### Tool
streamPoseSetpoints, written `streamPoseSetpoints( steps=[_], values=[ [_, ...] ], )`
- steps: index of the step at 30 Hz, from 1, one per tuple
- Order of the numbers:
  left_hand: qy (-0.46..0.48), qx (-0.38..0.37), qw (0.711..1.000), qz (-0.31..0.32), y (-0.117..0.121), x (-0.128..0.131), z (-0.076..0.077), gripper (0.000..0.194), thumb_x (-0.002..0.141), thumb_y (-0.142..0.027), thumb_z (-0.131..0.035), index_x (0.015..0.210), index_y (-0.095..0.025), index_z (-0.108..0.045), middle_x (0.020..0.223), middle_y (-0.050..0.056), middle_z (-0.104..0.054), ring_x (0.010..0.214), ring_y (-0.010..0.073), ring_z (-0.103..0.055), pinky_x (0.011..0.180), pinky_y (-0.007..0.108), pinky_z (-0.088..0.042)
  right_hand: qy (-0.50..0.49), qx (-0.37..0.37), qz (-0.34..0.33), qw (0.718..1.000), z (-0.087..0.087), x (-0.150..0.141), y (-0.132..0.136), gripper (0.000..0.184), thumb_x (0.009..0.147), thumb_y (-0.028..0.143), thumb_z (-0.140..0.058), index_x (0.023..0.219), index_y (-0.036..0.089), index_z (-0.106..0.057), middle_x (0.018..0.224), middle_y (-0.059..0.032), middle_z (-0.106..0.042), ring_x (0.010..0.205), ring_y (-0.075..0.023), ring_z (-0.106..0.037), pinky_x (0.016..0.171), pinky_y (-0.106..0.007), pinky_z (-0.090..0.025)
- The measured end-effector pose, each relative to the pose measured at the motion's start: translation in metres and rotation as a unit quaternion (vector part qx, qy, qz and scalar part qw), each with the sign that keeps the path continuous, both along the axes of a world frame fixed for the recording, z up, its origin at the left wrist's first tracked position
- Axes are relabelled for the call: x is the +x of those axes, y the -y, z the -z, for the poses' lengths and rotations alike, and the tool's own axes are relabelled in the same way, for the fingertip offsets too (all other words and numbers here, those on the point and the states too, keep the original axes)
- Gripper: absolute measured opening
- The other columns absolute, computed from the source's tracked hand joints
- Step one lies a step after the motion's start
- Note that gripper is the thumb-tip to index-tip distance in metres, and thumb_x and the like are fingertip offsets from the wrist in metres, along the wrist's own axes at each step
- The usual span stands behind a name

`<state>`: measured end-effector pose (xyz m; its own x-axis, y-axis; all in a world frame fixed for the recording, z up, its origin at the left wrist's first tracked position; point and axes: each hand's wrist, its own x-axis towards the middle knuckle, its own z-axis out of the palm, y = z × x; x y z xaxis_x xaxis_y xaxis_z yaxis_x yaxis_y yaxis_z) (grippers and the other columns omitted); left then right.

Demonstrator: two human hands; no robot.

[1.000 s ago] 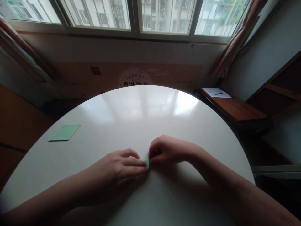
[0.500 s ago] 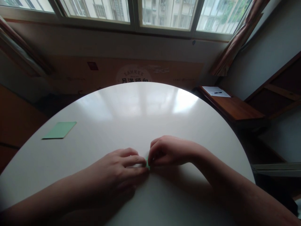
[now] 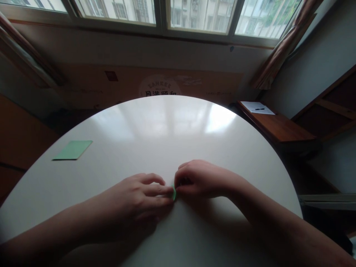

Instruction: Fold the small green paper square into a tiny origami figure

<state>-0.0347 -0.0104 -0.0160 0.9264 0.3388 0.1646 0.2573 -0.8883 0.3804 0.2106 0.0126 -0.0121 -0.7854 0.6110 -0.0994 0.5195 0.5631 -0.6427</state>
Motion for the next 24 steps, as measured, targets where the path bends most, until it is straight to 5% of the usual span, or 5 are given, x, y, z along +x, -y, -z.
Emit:
streamPoseSetpoints(
  steps=[24],
  values=[
    [-0.05,-0.012,0.998,-0.019,-0.0007,0.0028,-0.0001,0.029,0.091,-0.025,-0.06,0.12,-0.027,-0.062,0.123,0.001,-0.069,0.11,0.0251,-0.058,0.101,0.038,-0.041,0.015,0.026,0.078,0.996,0.0018,-0.004,0.0102,0.01,0.081,0.016,-0.064,0.079,0.02,-0.073,0.075,0.0,-0.072,0.066,-0.0134,-0.062,0.06,-0.024,-0.041]
  ],
)
